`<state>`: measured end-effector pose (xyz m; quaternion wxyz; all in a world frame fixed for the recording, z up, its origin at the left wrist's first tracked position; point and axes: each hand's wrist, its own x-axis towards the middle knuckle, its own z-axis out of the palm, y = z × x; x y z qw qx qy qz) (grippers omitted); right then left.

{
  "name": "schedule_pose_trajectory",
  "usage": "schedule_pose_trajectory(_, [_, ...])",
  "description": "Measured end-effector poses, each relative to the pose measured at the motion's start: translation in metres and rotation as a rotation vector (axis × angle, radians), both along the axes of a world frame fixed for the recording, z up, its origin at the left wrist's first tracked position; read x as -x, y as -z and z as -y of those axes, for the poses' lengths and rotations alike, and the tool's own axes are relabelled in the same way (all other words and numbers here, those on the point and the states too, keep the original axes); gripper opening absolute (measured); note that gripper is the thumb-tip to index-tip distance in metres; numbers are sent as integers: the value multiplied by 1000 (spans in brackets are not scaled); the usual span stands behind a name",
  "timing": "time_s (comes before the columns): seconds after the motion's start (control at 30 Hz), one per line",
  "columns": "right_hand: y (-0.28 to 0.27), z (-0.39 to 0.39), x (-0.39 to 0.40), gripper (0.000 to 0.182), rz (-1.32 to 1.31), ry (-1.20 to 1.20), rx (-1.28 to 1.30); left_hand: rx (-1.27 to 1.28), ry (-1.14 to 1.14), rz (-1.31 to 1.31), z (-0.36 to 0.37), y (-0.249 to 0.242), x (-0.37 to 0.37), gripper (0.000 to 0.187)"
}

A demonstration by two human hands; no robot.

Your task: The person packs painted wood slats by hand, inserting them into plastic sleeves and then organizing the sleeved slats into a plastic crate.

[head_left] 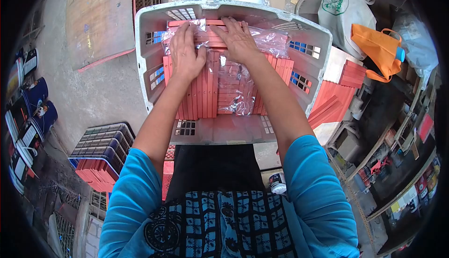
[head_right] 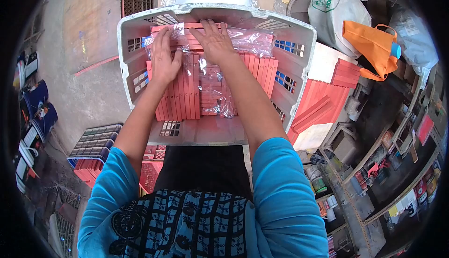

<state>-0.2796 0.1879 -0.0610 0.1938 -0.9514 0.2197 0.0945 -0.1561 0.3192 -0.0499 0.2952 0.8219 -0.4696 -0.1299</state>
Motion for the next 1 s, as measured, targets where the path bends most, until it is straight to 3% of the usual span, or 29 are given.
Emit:
schedule_pose_trajectory(0.23, [5, 22, 18, 67, 107, 3, -1, -378, 57, -4, 9, 6, -21, 66])
schedule_pose_trajectory(0.33, [5, 23, 19, 68, 78, -79, 73, -308, 119, 125, 7, 10, -25, 61])
schedule_pose_trajectory(0.43, [5, 24, 15, 71, 94, -133, 98, -154, 30, 291, 8, 22, -23, 51])
schedule_pose_trajectory(0.53, [-2, 24, 10, 69, -4, -144, 62, -168, -6, 143, 10, 16, -24, 43])
schedule_pose_trajectory(0.73, [1, 22, 8, 59, 54, -161, 112, -401, 171, -45, -1, -13, -19, 41])
schedule_pose_trajectory(0.83, [3, 23, 3, 56, 65, -182, 97, -222, 227, 57, -16, -9, -8, 40])
schedule_pose_trajectory(0.87, [3, 22, 1, 55, -1, -185, 89, -310, 225, -5, -21, -9, -5, 46])
schedule_pose_trajectory(0.93, [-10, 19, -8, 54, -129, -195, 70, -222, 200, -2, -23, -12, -1, 51])
schedule_pose_trajectory(1.0, [-3, 21, -3, 55, -55, -190, 113, -123, 197, -47, -21, -12, 0, 56])
